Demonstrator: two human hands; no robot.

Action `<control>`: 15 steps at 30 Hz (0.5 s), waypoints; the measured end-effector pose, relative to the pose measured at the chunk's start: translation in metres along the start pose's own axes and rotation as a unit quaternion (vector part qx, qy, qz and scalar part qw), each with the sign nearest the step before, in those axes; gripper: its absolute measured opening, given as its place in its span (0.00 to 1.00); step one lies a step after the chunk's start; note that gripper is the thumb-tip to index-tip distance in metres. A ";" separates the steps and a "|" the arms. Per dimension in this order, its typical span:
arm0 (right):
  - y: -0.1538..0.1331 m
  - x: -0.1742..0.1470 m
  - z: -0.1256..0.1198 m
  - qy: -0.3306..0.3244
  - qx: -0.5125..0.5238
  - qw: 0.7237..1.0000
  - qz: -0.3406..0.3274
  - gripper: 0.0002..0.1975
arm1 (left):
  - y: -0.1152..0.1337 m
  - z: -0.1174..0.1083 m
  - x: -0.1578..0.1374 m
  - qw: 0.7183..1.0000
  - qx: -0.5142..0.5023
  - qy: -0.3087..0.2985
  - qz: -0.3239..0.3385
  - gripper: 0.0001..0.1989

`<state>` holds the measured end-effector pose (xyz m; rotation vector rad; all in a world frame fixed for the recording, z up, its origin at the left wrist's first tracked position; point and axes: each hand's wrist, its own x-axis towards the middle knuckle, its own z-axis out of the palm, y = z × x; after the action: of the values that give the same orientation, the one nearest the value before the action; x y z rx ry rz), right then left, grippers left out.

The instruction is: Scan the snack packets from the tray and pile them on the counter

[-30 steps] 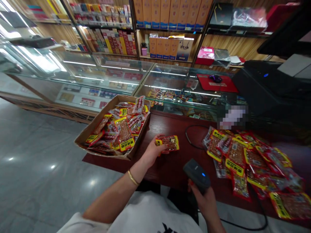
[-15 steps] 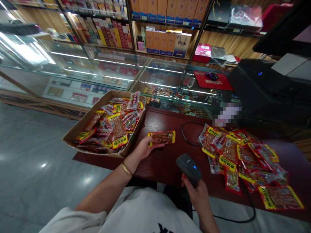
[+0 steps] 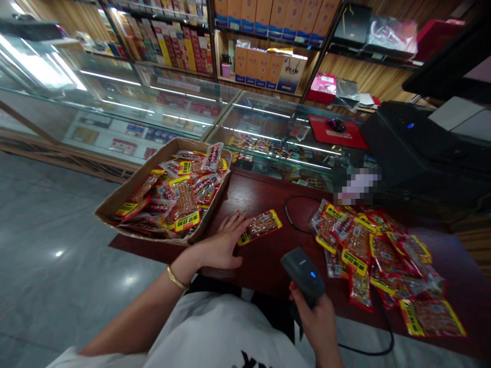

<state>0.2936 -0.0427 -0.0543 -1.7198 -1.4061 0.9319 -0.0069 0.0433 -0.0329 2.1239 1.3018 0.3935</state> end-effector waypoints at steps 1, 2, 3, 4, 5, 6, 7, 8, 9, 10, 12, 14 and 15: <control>-0.002 0.000 -0.001 0.006 0.000 1.000 0.002 0.24 | 0.006 0.002 0.000 1.000 0.007 0.017 -0.013 0.50; -0.004 0.000 -0.001 0.014 0.001 1.000 0.006 0.24 | 0.012 0.005 0.002 0.998 0.018 0.047 -0.035 0.44; -0.005 0.001 -0.001 0.023 0.001 1.000 0.010 0.25 | 0.018 0.009 0.007 0.994 0.034 0.082 -0.062 0.39; -0.006 0.002 -0.001 0.029 0.000 0.999 0.016 0.25 | 0.023 0.013 0.013 0.988 0.056 0.112 -0.090 0.35; -0.007 0.003 -0.001 0.029 -0.002 0.999 0.022 0.26 | 0.027 0.017 0.021 0.981 0.082 0.134 -0.114 0.33; -0.007 0.005 -0.001 0.026 -0.004 0.999 0.025 0.26 | 0.029 0.020 0.029 0.975 0.108 0.145 -0.131 0.33; -0.007 0.007 -0.001 0.021 -0.006 0.999 0.025 0.26 | 0.031 0.022 0.037 0.971 0.130 0.146 -0.140 0.33; -0.007 0.009 -0.001 0.016 -0.009 1.000 0.019 0.26 | 0.032 0.022 0.044 0.970 0.144 0.138 -0.143 0.34; -0.007 0.010 -0.002 0.014 -0.014 1.000 0.010 0.26 | 0.032 0.021 0.050 0.970 0.150 0.124 -0.143 0.34; -0.006 0.011 -0.002 0.015 -0.023 1.000 -0.002 0.26 | 0.033 0.018 0.055 0.973 0.150 0.106 -0.142 0.32; -0.007 0.012 -0.003 0.021 -0.049 0.998 -0.028 0.26 | 0.035 0.011 0.059 0.980 0.128 0.070 -0.135 0.23; -0.009 0.011 -0.004 0.021 -0.077 0.995 -0.051 0.25 | 0.036 0.002 0.059 0.988 0.080 0.061 -0.119 0.19; -0.011 0.011 -0.005 0.022 -0.087 0.994 -0.061 0.25 | 0.037 -0.001 0.058 0.991 0.048 0.065 -0.105 0.20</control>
<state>0.2938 -0.0310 -0.0433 -1.7467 -1.5835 0.7184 0.0456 0.0821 -0.0121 2.0406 1.6324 0.3908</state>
